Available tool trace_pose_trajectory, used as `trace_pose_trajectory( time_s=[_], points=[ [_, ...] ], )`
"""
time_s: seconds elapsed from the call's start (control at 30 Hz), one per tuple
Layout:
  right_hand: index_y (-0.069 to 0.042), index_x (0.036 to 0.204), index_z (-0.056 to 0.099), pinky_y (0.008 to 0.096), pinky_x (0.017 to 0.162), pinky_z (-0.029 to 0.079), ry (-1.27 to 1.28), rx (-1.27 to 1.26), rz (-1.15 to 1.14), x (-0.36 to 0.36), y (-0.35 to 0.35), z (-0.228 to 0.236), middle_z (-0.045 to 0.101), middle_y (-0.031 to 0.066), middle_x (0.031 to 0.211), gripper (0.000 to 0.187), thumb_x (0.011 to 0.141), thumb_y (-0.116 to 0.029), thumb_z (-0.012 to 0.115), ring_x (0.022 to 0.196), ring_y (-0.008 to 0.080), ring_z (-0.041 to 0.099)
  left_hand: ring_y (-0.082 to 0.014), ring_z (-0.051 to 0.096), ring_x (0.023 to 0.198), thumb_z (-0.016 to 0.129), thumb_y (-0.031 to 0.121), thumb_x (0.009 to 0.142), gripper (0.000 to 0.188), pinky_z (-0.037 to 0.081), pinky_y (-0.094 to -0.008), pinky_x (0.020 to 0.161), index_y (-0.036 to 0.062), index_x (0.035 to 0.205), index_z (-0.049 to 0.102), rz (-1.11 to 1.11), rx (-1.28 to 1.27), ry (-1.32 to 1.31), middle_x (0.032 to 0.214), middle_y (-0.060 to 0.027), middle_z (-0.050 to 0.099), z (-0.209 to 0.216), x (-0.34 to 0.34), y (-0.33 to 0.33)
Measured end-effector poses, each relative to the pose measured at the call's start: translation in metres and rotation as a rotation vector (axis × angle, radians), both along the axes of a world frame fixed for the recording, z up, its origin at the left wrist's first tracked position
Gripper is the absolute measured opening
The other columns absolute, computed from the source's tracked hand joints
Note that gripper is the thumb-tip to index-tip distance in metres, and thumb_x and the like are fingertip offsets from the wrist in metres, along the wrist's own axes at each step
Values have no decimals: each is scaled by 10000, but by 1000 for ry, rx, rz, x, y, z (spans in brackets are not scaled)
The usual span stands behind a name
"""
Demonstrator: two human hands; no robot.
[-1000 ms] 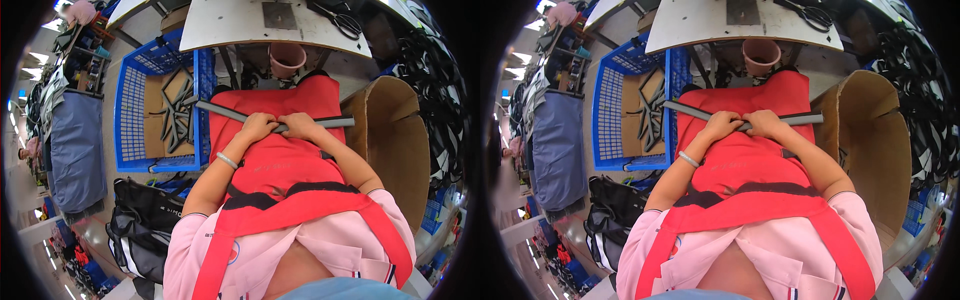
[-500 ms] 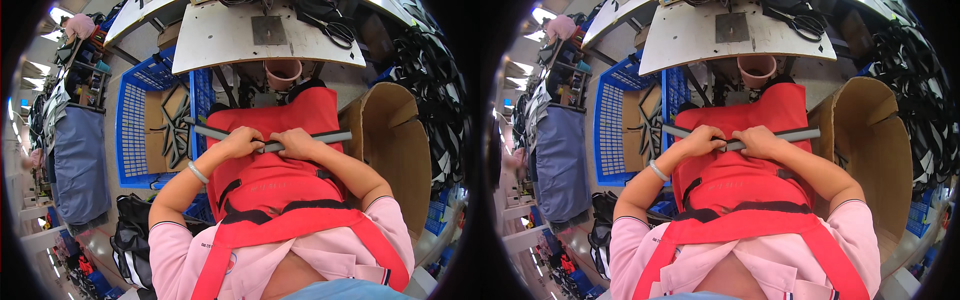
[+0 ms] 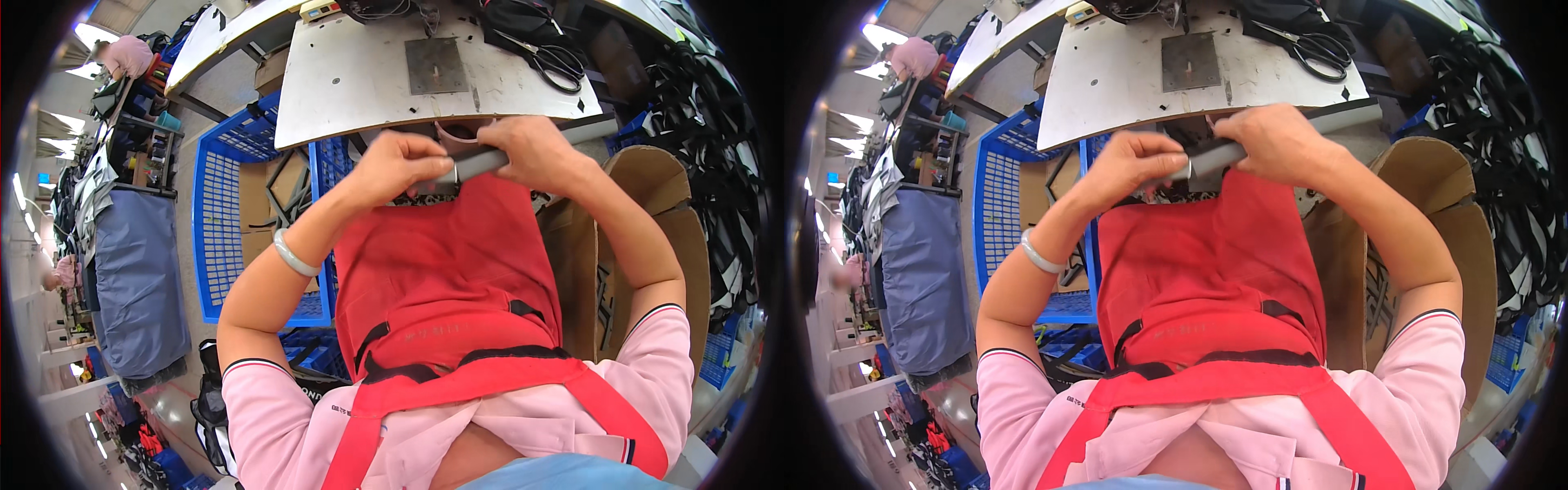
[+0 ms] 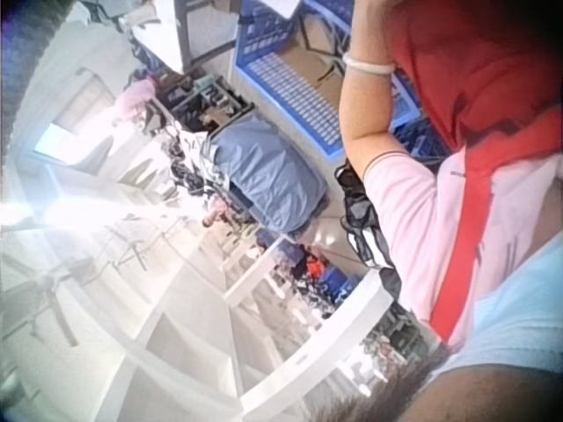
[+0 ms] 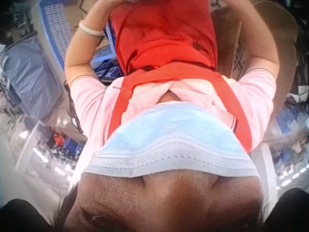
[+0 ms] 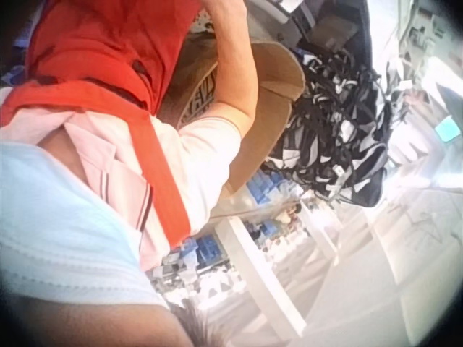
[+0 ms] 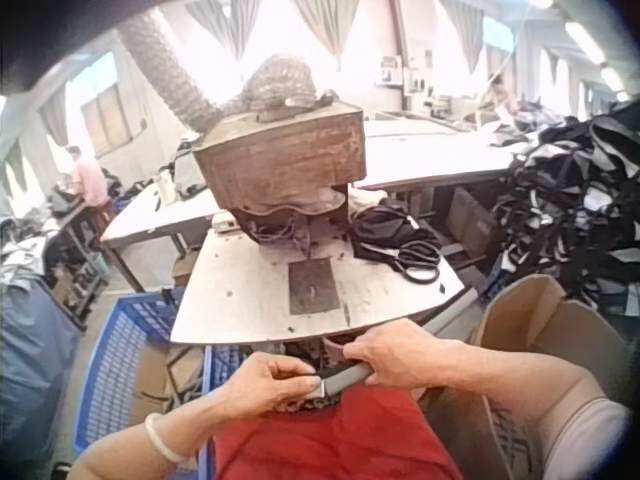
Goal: Processing grey plastic components for sports backpacks using industrial equipment.
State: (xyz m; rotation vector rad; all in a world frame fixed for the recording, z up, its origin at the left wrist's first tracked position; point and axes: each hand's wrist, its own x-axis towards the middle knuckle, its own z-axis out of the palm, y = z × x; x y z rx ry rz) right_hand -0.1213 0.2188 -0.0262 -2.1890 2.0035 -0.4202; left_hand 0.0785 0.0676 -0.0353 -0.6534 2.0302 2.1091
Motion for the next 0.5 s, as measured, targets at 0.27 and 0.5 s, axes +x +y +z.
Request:
trace_pose_trajectory(
  time_s=[0.27,0.5],
  points=[
    [-81,1043,649,444,725,505,79,-350,-214,-53,-58,27,667,157,834,320,760,-218,712,837,364,639,-58,557,678,705,178,859,263,464,-230,624,-46,997,712,237,-1011,378,737,-13,668,60,-60,-40],
    [-59,1085,655,428,763,500,95,-232,-268,-71,-80,10,670,164,874,376,754,-222,723,857,361,634,-127,589,639,669,230,853,268,475,-281,623,-1,978,721,263,-818,336,699,-71,669,24,-83,-68]
  ],
)
